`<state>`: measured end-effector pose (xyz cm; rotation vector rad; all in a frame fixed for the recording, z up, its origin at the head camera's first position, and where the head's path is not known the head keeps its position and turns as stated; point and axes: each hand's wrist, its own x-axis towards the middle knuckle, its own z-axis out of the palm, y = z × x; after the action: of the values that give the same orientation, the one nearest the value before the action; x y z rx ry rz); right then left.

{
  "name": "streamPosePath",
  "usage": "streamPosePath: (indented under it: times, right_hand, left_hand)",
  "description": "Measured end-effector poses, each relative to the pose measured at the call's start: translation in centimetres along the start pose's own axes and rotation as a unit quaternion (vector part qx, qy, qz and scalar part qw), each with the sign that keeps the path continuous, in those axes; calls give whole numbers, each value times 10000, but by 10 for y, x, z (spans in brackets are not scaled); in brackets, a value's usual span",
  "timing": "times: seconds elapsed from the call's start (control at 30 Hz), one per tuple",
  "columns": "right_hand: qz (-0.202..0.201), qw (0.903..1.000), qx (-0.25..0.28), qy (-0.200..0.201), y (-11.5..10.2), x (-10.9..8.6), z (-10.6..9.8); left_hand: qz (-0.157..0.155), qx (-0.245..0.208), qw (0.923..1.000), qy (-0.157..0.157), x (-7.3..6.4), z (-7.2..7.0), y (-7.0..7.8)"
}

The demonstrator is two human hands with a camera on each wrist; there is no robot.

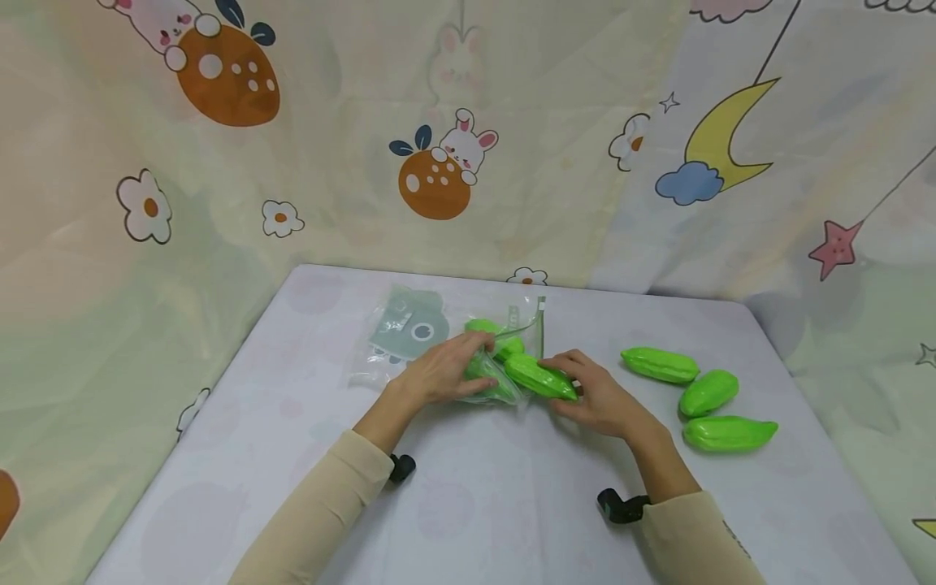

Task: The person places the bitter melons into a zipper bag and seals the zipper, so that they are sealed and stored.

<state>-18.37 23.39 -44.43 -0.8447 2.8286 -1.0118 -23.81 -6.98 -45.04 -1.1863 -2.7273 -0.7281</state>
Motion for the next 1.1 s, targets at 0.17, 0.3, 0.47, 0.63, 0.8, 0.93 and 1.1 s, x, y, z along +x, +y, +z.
streamPosePath:
  times: [0.17, 0.3, 0.47, 0.63, 0.8, 0.93, 1.1]
  right_hand:
    - [-97, 9999, 101, -22, 0, 2, 1]
    - [-110, 9999, 75, -33, 0, 5, 4]
    - [-164, 9996, 212, -19, 0, 9, 9]
    - [-249, 9982, 544, 21, 1, 12, 14]
    - [-358, 9979, 541, 42, 3, 13, 18]
    - [-350, 9982, 479, 92, 5, 14, 20]
    - [-169, 9979, 621, 17, 4, 14, 21]
  left_hand:
    - [96, 17, 10000, 17, 2, 0, 0]
    - [158, 39, 9999, 4, 3, 0, 0]
    - [203, 79, 9998, 23, 3, 0, -1]
    - [291, 105, 9994, 121, 2, 1, -2]
    - [271, 106, 9995, 155, 1, 0, -2]
    - [291, 32, 9994, 179, 1, 0, -1]
    - [292, -48, 9993, 220, 1, 0, -1]
